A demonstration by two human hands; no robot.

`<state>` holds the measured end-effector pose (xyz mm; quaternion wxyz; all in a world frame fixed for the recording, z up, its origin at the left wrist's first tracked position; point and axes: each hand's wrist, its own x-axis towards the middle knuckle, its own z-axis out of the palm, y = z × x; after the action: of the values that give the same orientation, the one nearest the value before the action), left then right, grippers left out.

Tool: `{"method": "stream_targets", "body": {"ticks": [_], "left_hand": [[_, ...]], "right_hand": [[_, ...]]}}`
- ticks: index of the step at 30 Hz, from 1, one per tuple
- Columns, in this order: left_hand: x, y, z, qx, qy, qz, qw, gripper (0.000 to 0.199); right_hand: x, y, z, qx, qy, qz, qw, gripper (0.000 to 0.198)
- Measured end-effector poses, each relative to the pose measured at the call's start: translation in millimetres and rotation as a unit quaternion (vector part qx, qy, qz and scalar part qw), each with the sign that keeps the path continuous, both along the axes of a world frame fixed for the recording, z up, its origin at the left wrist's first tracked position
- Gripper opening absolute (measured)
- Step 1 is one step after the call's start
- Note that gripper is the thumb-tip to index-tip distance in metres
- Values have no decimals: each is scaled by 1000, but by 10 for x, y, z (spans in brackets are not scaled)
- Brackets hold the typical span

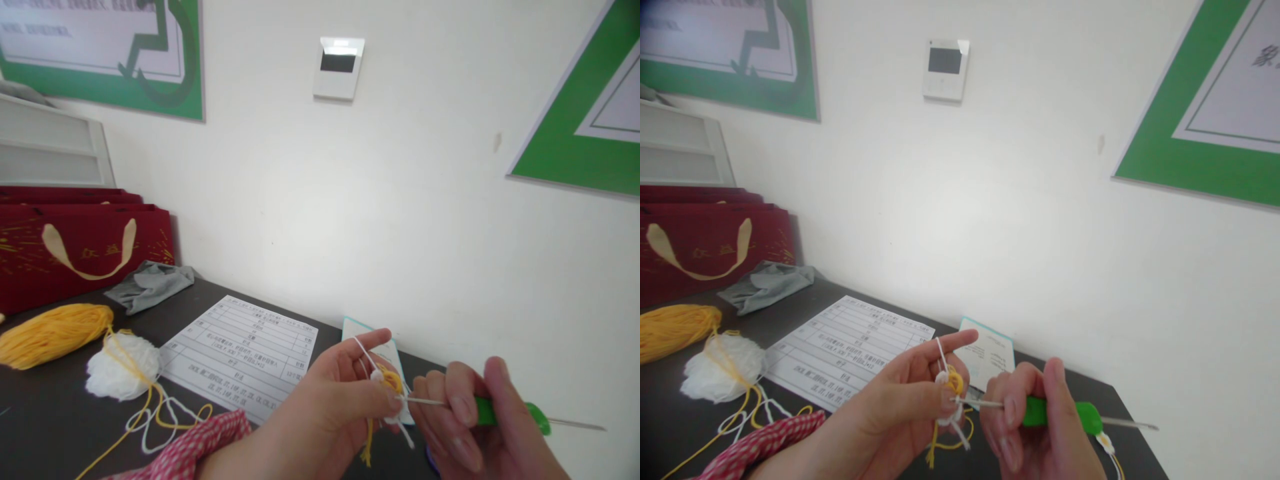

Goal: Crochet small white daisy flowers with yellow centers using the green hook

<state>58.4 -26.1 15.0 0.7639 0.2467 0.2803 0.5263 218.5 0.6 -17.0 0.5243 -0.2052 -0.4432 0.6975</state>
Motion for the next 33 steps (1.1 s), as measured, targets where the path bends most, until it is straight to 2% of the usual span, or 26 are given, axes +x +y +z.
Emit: {"method": "stream_targets", "body": {"ticks": [4,9,33], "left_hand": [[11,34,-53,7,0,-14,1000,81],[5,28,-91,5,10,-6,1000,78],[-13,-24,-39,-8,-10,5,1000,78]], "right_hand": [[-51,4,-13,-45,19,0,999,52],[-87,21,-22,-77,29,-7,997,48],[7,50,-21,-66,43,3,997,44]]}}
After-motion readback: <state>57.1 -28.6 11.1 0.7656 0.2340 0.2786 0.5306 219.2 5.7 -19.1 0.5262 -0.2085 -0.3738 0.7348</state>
